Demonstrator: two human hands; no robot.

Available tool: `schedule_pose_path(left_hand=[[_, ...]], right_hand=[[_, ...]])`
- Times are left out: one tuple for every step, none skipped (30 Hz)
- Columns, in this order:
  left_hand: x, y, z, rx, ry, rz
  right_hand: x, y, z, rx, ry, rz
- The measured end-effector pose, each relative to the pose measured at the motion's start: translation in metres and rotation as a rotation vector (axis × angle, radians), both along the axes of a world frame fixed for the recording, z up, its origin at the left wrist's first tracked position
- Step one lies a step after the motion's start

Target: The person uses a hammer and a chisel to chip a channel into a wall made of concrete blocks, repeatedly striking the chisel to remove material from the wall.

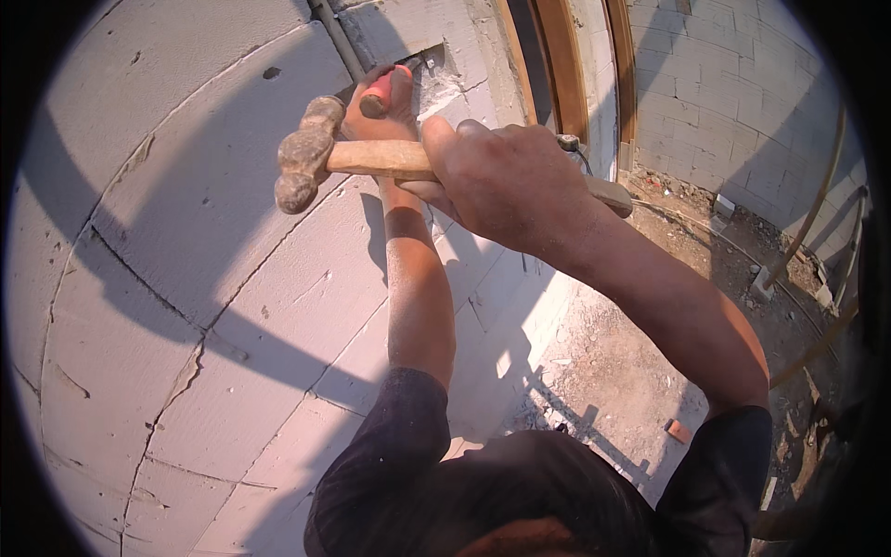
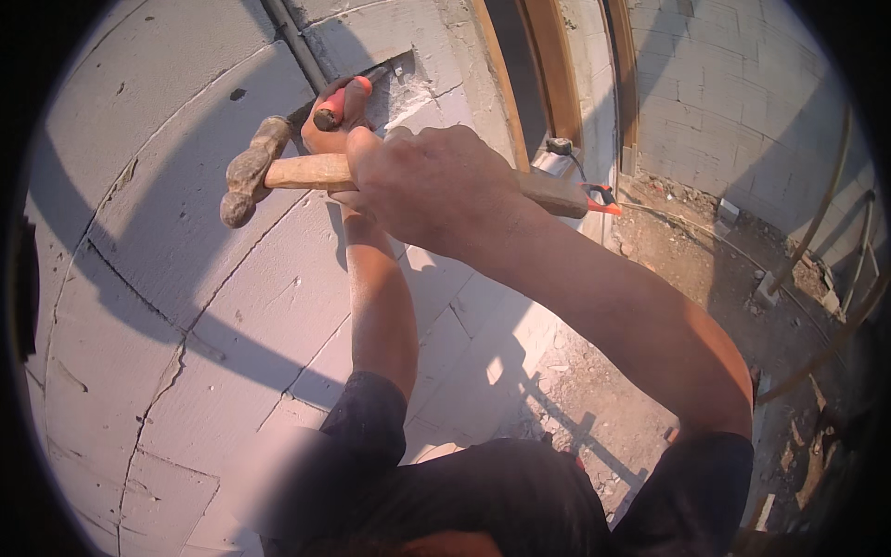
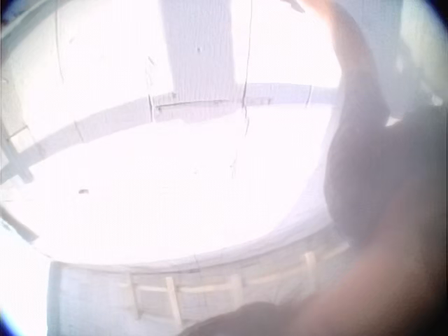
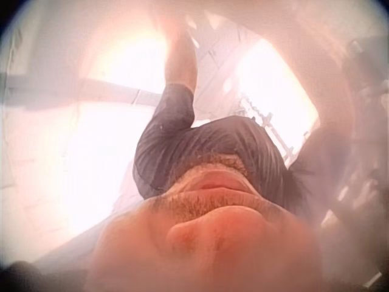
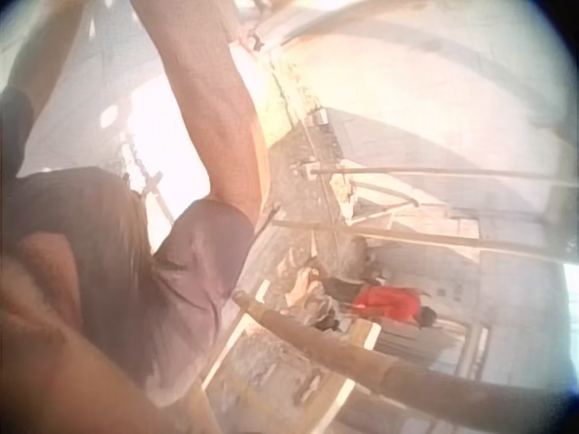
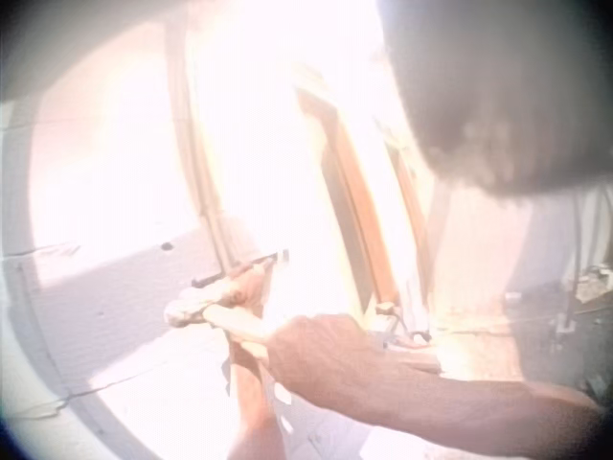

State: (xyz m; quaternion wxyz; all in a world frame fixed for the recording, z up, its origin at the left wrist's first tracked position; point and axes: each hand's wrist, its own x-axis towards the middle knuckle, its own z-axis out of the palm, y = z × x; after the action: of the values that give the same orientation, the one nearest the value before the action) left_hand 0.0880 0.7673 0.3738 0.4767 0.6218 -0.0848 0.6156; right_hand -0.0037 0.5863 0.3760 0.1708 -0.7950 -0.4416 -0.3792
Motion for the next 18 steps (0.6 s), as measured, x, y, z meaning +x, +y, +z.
schedule_pose_path(left_hand=[[-0.009,0.006,-0.002,-0.013,0.023,0.021],[-0.014,0.008,0.001,-0.018,0.040,0.030],[-0.008,0.002,0.004,-0.041,0.044,0.007],[-0.002,-0.005,0.006,-0.064,0.049,-0.017],[-0.005,0.001,0.009,-0.078,0.032,-0.012],[-0.005,0.003,0.008,-0.054,0.007,-0.028],[-0.004,0.006,0.007,-0.029,-0.018,-0.045],[-0.005,0.002,0.007,0.003,-0.033,-0.070],[-0.008,0.001,0.005,0.014,0.021,-0.081],[-0.009,-0.001,0.007,0.024,0.029,-0.087],[-0.010,-0.002,0.010,0.001,0.020,-0.076],[-0.010,-0.001,0.011,-0.021,0.011,-0.063],[-0.009,0.002,0.010,-0.044,0.057,-0.072],[-0.007,0.003,0.010,-0.042,0.058,-0.075],[-0.005,0.004,0.010,-0.051,0.017,-0.115],[-0.006,0.011,0.010,-0.072,-0.026,-0.147],[0.005,0.008,0.004,-0.077,-0.013,-0.160],[0.011,0.017,0.000,-0.053,-0.023,-0.115]], right_hand=[[-0.006,0.004,0.007,-0.042,0.102,-0.020],[-0.009,0.008,0.012,-0.078,0.197,-0.052],[-0.012,0.009,0.003,-0.001,0.134,-0.012],[-0.020,0.009,-0.010,0.074,0.070,0.028],[-0.040,0.014,-0.013,0.065,-0.026,0.063],[-0.046,0.016,-0.020,0.105,-0.111,0.113],[-0.051,0.019,-0.023,0.146,-0.150,0.162],[-0.053,0.020,-0.025,0.196,-0.181,0.200],[-0.052,0.020,-0.025,0.206,-0.175,0.192],[-0.050,0.020,-0.022,0.173,-0.160,0.178],[-0.049,0.019,-0.019,0.133,-0.149,0.163],[-0.050,0.019,-0.019,0.135,-0.147,0.156],[-0.051,0.020,-0.019,0.158,-0.182,0.157],[-0.052,0.021,-0.019,0.182,-0.218,0.158],[-0.045,0.020,-0.020,0.183,-0.217,0.156],[-0.031,0.024,-0.021,0.176,-0.238,0.142],[-0.015,0.019,-0.021,0.171,-0.248,0.106],[-0.011,0.020,-0.007,0.070,-0.007,-0.059]])
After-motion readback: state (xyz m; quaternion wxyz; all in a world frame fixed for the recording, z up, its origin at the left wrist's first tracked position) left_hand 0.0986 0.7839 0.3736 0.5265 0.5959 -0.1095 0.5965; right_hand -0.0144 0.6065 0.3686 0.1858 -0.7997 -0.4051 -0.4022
